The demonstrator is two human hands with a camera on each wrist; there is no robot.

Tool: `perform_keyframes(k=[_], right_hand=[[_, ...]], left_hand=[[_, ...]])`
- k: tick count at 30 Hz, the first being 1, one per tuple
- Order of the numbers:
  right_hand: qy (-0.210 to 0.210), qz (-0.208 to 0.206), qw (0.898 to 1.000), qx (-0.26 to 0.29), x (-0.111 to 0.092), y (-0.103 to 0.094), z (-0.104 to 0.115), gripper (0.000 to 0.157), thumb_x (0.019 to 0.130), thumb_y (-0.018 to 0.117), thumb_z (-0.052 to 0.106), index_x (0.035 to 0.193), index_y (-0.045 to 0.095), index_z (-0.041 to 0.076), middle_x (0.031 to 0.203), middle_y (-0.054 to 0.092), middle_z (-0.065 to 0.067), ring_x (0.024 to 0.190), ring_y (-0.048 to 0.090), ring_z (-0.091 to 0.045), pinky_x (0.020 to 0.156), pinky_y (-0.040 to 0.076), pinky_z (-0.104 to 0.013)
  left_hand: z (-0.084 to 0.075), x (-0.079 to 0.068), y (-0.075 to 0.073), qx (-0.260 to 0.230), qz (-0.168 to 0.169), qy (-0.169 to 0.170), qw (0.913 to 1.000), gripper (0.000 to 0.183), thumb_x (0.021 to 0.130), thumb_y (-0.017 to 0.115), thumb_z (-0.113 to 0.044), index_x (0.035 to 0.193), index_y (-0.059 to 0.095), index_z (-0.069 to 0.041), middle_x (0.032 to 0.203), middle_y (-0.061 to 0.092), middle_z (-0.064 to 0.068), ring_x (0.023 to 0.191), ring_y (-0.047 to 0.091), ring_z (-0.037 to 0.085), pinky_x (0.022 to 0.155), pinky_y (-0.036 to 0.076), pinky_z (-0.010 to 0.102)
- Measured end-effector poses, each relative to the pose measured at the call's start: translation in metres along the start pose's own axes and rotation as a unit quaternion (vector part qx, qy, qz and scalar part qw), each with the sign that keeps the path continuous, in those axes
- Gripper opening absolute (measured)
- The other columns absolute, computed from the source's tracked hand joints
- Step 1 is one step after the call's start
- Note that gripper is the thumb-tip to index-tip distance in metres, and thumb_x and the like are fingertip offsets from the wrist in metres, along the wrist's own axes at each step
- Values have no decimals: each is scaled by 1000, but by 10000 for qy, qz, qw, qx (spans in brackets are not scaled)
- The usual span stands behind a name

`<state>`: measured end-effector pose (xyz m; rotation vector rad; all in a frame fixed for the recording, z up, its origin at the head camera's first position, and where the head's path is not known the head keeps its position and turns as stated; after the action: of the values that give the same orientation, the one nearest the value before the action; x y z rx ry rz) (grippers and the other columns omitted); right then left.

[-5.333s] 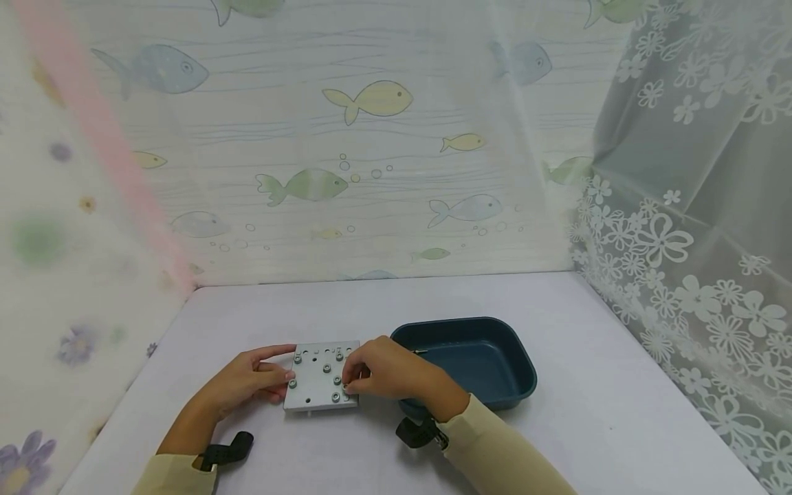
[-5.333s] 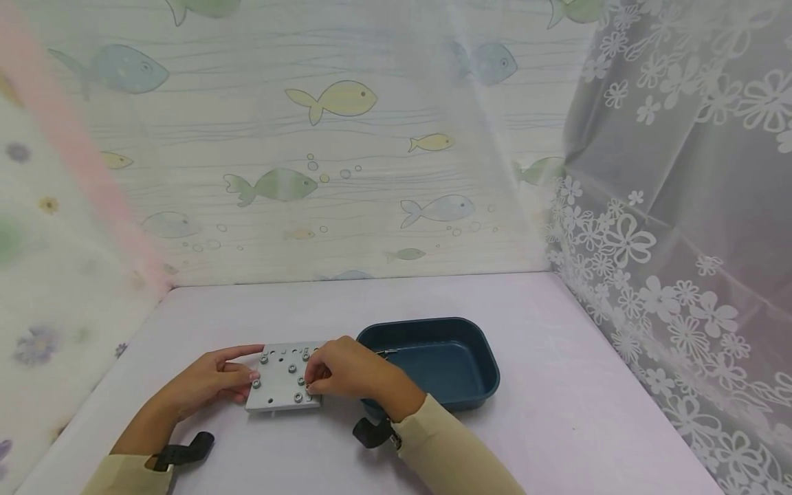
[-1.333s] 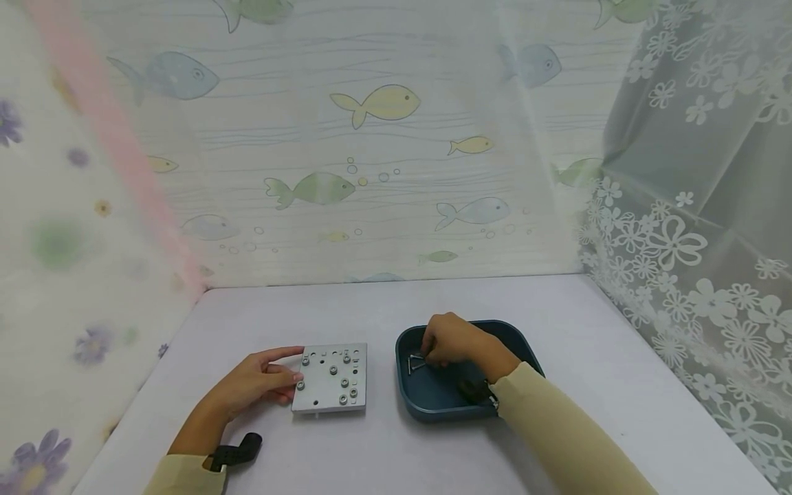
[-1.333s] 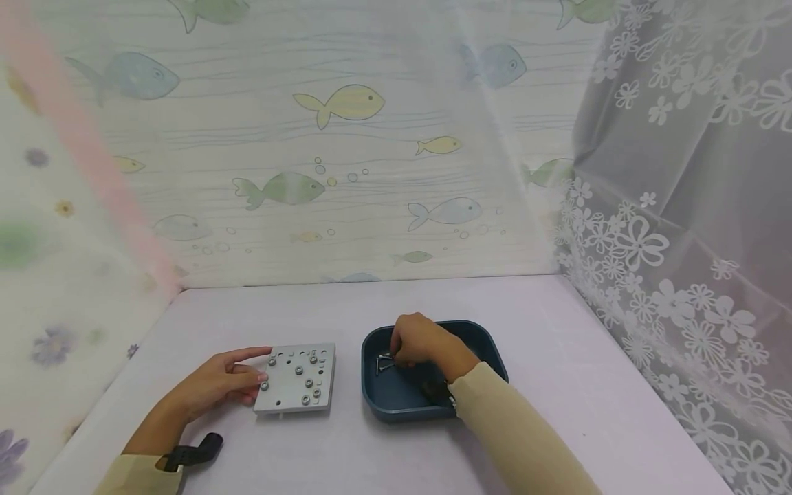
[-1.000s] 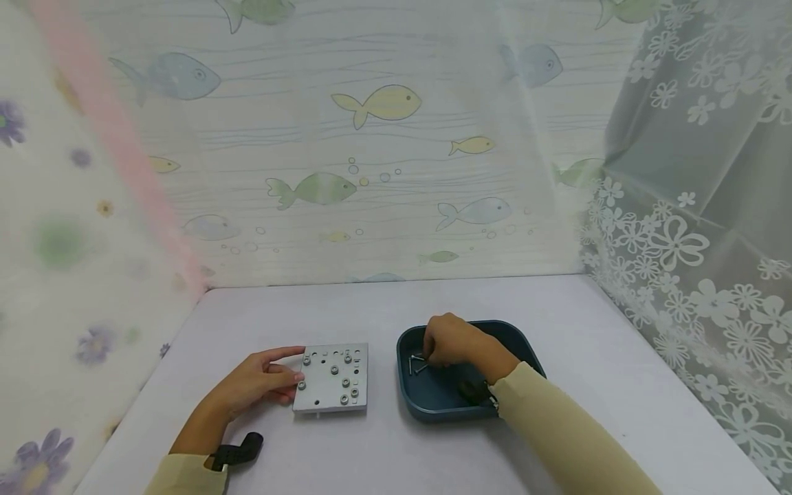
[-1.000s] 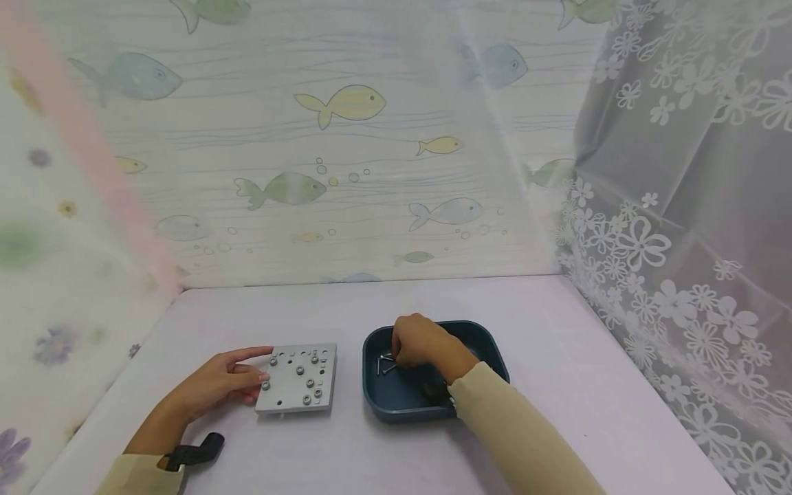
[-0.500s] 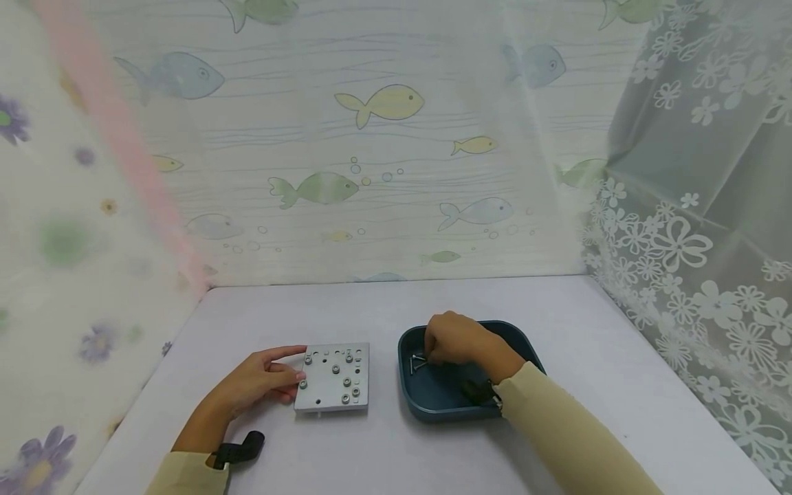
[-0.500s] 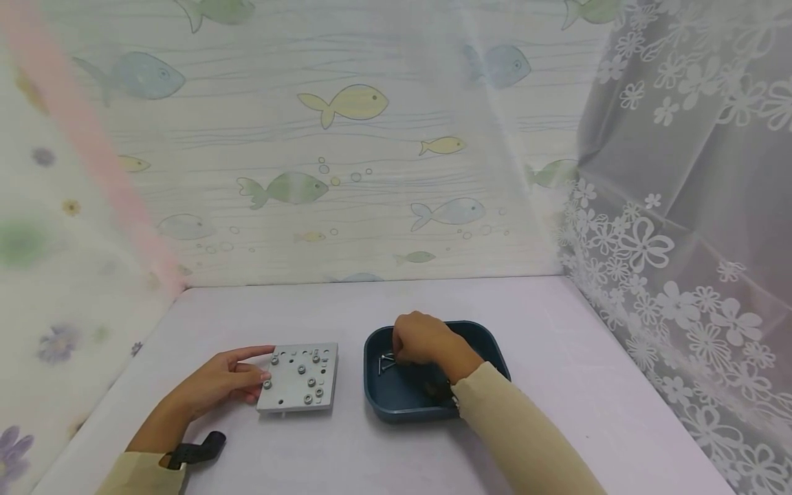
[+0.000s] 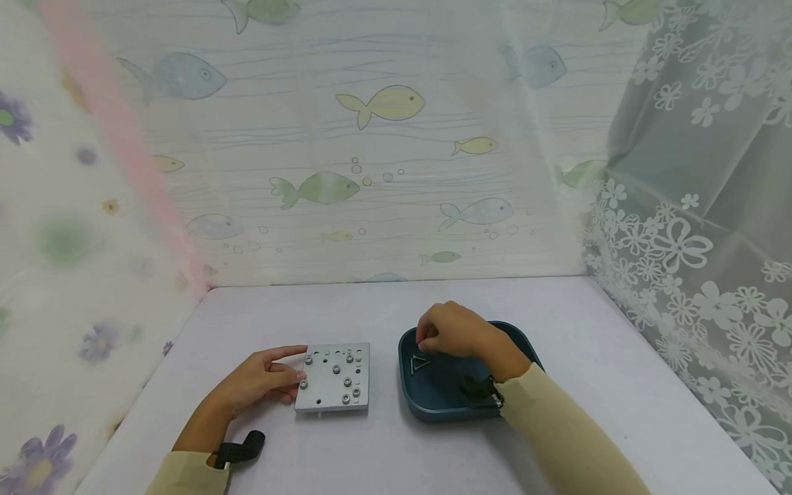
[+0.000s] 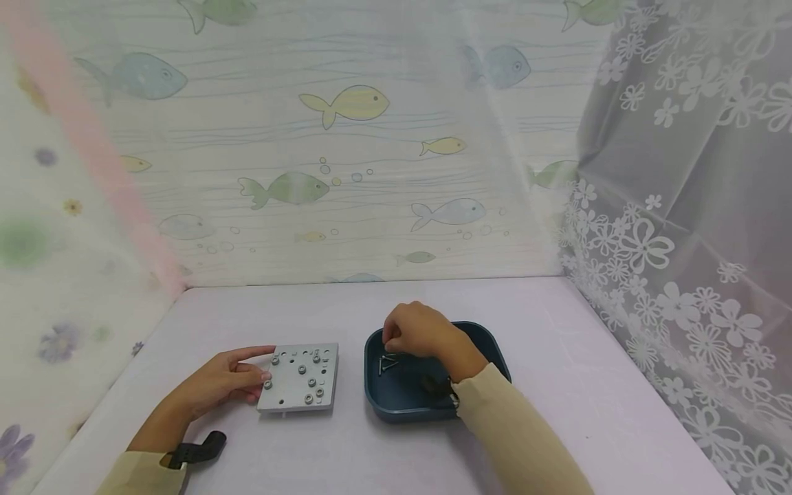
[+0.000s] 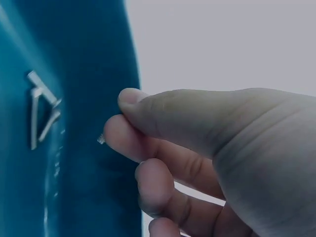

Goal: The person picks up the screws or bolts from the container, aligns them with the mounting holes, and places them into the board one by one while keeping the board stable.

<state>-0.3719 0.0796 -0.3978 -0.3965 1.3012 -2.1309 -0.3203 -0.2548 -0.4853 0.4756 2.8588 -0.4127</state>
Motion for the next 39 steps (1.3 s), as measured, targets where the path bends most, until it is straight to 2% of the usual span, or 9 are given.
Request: perform_keyframes(k=[8,14,20,24,31,39], right_hand=[[-130,-415,9973,592,-3,-11,8,6,97,75,25,100,79,23,95,72,14,94,64,-11,84,57,-33],[-183,-649,9928,988,-4,-16,15,8,97,75,27,102,80,24,93,72,15,91,65,-15,78,57,-34],[-316,-849,9888,1186,-7,-22,27,5,95,77,27,98,80,31,91,74,19,89,66,-12,80,57,-35],[-417,-819,9875,1280,-6,-20,40,7,95,77,27,96,79,33,91,76,17,91,67,-9,85,57,-35],[-547,-665,9859,1436,1,-11,60,5,96,76,26,99,80,25,92,77,12,87,68,-10,81,59,-33],[-667,-574,9881,1264,7,3,79,6,96,76,25,100,80,25,90,74,19,88,66,-8,77,58,-28]], left_hand=[[0,-1,1,-14,-11,2,10000,81,90,82,-24,158,40,-8,103,77,14,78,72,22,72,64,34],[1,-1,1,-43,-12,-5,10000,82,90,82,-23,158,40,-7,103,77,14,78,72,21,72,64,34],[0,-2,1,-67,-25,-23,10000,82,90,83,-24,158,41,-8,104,77,14,79,73,22,71,64,34],[-1,-2,1,-64,-22,-25,10000,82,90,82,-24,158,41,-8,104,77,15,79,72,22,72,64,34],[1,-2,0,-21,-41,-30,10000,81,90,82,-24,158,41,-8,102,77,14,78,72,22,71,64,33],[0,-1,0,-59,-9,-5,10000,82,90,82,-24,158,40,-8,102,77,14,79,72,21,72,64,33]])
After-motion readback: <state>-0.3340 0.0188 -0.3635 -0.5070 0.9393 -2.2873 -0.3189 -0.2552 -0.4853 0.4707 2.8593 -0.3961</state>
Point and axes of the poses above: each hand's wrist, its own x-axis towards the middle knuckle, its own y-axis out of the palm, z = x × y, the point moved 8 cm from there along x, towards the middle knuckle
